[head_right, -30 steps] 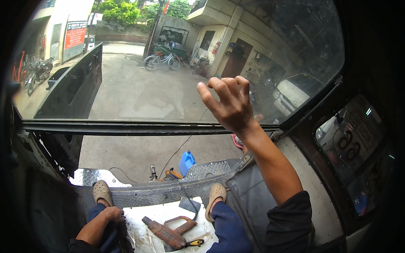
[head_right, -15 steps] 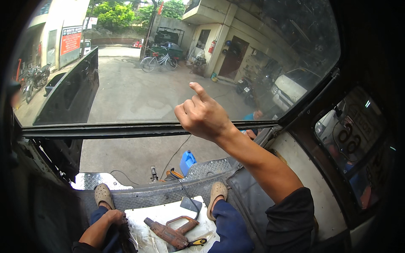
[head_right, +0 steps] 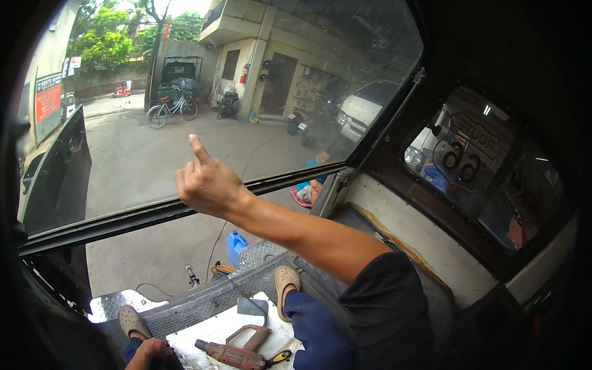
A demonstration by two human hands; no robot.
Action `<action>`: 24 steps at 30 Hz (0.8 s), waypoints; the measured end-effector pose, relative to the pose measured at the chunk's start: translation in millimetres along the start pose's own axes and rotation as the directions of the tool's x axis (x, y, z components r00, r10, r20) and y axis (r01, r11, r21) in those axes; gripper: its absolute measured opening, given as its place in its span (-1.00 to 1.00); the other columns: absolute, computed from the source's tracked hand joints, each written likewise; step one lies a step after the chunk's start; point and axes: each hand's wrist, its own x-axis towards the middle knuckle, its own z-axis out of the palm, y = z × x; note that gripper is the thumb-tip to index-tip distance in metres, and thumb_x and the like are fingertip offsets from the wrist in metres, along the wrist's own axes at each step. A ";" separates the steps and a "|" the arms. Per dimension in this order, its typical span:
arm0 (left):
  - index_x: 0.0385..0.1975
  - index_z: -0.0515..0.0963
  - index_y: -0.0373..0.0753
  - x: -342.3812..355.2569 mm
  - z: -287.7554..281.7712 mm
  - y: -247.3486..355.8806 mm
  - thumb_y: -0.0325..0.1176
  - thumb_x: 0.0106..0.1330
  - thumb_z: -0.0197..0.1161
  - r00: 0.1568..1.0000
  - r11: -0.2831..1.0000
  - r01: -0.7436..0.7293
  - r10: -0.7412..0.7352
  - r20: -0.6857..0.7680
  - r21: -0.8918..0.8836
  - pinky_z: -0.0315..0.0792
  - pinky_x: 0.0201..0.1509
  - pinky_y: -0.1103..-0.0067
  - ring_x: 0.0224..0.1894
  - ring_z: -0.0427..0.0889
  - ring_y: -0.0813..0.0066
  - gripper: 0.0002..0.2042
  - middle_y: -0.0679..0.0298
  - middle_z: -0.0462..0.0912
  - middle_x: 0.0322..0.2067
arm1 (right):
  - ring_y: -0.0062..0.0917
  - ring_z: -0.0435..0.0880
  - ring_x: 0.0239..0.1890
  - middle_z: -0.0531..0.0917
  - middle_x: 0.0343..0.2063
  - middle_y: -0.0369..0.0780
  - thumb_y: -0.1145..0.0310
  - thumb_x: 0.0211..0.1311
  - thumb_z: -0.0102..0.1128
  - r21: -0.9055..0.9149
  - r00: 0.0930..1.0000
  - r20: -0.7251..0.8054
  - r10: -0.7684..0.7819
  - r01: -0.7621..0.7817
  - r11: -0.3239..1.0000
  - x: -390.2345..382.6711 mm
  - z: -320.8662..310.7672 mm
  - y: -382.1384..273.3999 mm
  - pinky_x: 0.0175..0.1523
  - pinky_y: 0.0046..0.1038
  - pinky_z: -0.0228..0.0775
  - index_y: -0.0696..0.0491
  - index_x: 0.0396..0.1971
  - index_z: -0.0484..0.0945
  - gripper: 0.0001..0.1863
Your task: The person uses a heat gun to warm the vehicle's side window and peels off a protective film from the tint. They then smooth the tint with a squeegee and continue applying heat to set the film.
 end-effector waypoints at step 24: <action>-0.34 0.50 -0.20 10.4 15.5 -7.7 -0.11 0.16 0.14 0.981 0.992 -0.115 0.104 -0.166 -0.052 0.34 -0.30 0.33 -0.35 0.46 0.20 -0.73 0.10 0.52 -0.42 | -0.57 0.39 -0.74 0.29 -0.86 -0.34 0.43 -0.10 0.10 0.219 0.999 -0.049 -0.002 0.012 0.976 -6.7 -7.9 -8.2 0.28 0.00 0.06 0.03 -0.75 0.38 -0.85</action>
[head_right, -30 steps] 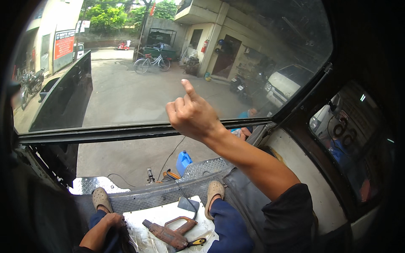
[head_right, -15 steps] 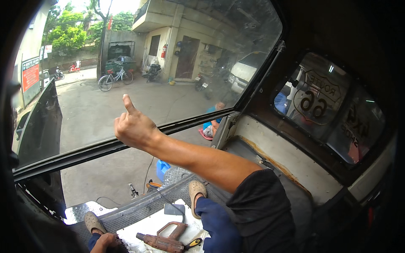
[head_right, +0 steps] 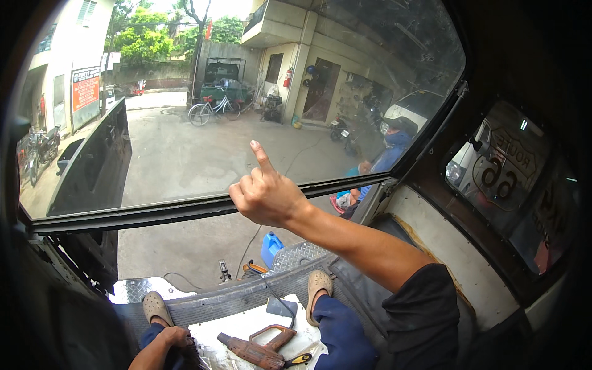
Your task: The person uses a heat gun to warm the vehicle's side window and peels off a protective film from the tint. They then smooth the tint with a squeegee and continue applying heat to set the film.
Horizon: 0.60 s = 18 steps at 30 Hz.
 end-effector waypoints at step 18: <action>-0.16 0.55 -0.16 -8.8 -9.9 10.9 -0.10 0.07 0.16 0.988 0.988 0.108 -0.119 0.096 0.111 0.50 -0.12 0.34 -0.14 0.61 0.19 -0.62 0.10 0.63 -0.24 | -0.55 0.37 -0.84 0.32 -0.92 -0.30 0.50 -0.06 -0.04 -0.158 0.998 0.066 -0.006 0.017 0.987 12.1 3.7 4.2 0.28 -0.05 0.06 0.04 -0.79 0.36 -0.82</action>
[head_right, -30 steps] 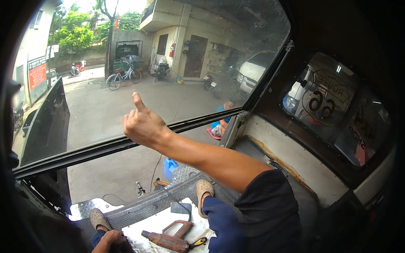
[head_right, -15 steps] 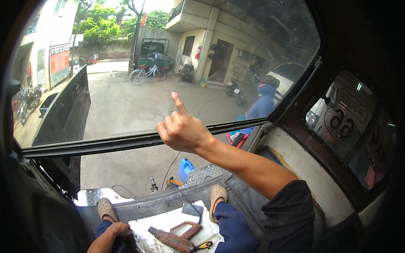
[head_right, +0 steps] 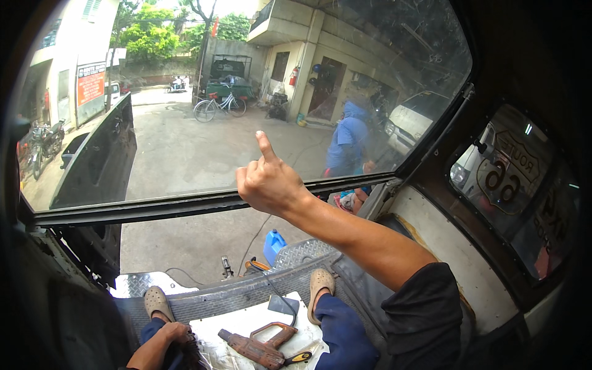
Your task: The person uses a heat gun to warm the vehicle's side window and peels off a protective film from the tint. They then smooth the tint with a squeegee and continue applying heat to set the film.
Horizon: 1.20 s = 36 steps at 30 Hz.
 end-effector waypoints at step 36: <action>-0.50 0.49 -0.28 23.4 21.5 -15.1 -0.10 0.17 0.16 0.997 0.993 -0.076 0.076 0.000 -0.090 0.25 -0.46 0.34 -0.53 0.37 0.21 -0.69 0.09 0.47 -0.57 | -0.53 0.47 -0.32 0.48 -0.40 -0.25 0.44 -0.08 0.17 0.087 0.953 -0.281 0.111 -0.090 0.992 -9.1 -16.1 26.2 -0.03 -0.36 0.22 0.12 -0.32 0.51 -0.76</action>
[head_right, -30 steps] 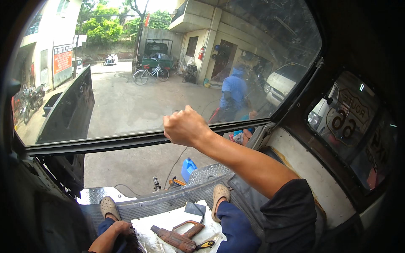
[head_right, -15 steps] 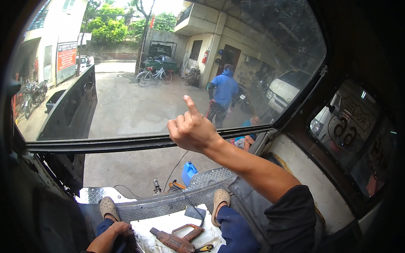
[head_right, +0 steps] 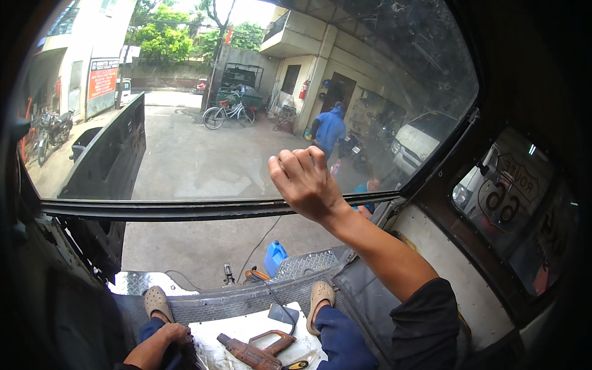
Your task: The person uses a heat gun to warm the vehicle's side window and peels off a protective film from the tint. They then smooth the tint with a squeegee and continue applying heat to set the film.
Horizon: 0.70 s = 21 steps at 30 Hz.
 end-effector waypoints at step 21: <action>-0.31 0.53 -0.22 -12.7 0.9 6.0 -0.10 0.10 0.17 0.999 0.999 0.050 -0.050 0.015 0.020 0.39 -0.26 0.34 -0.30 0.51 0.20 -0.68 0.09 0.57 -0.38 | -0.57 0.44 -0.33 0.57 -0.36 -0.39 0.40 -0.12 0.23 -0.190 0.987 -0.132 -0.095 0.068 0.979 0.8 10.2 27.2 -0.16 -0.42 0.14 -0.01 -0.42 0.63 -0.83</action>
